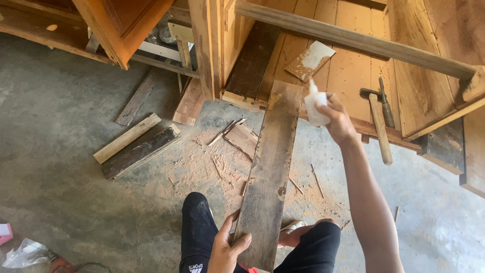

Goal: The person cleans debris from a wooden plank, applies glue from a bottle to its edge, and then fits the plank into the base of a large wooden cabinet.

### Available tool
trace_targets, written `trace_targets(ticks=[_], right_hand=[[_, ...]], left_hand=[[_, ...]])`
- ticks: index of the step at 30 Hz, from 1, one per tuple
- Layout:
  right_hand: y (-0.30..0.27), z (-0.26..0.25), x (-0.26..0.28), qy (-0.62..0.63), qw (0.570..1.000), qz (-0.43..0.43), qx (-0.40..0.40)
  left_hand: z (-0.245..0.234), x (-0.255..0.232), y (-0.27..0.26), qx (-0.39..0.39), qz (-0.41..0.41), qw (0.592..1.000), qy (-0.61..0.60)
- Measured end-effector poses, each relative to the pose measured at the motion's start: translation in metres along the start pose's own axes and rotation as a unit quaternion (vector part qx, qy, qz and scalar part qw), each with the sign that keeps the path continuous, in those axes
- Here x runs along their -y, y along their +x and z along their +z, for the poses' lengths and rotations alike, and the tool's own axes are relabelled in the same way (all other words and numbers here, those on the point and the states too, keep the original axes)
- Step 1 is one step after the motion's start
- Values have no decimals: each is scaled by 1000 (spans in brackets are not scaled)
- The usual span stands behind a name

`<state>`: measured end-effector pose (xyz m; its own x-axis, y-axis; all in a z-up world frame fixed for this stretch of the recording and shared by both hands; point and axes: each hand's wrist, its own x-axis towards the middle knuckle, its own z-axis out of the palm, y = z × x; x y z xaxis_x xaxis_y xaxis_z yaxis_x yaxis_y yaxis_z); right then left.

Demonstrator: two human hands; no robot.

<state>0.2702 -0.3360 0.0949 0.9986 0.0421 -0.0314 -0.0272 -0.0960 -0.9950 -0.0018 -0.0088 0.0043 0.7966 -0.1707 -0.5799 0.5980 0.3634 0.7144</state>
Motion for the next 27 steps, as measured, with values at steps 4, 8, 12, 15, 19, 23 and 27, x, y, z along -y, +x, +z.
trace_targets(ticks=[4, 8, 12, 15, 19, 23, 27], right_hand=[[1, 11, -2, 62, 996, 55, -16], [3, 23, 0, -37, 996, 68, -41], [-1, 39, 12, -85, 993, 48, -63], [6, 43, 10, -85, 992, 49, -79], [13, 45, 9, -73, 989, 81, -102], [12, 49, 17, -101, 985, 87, -110], [12, 52, 22, -105, 984, 90, -109]], left_hand=[[-2, 5, 2, 10, 24, 999, 26], [-5, 18, 9, 29, 105, 994, 32], [3, -6, -7, 23, 41, 999, 23], [1, -2, -4, 23, 53, 998, 37], [-1, 4, 0, 29, 73, 997, 26], [-1, 1, -2, 24, 53, 998, 22], [-1, 0, -2, 31, 51, 998, 27]])
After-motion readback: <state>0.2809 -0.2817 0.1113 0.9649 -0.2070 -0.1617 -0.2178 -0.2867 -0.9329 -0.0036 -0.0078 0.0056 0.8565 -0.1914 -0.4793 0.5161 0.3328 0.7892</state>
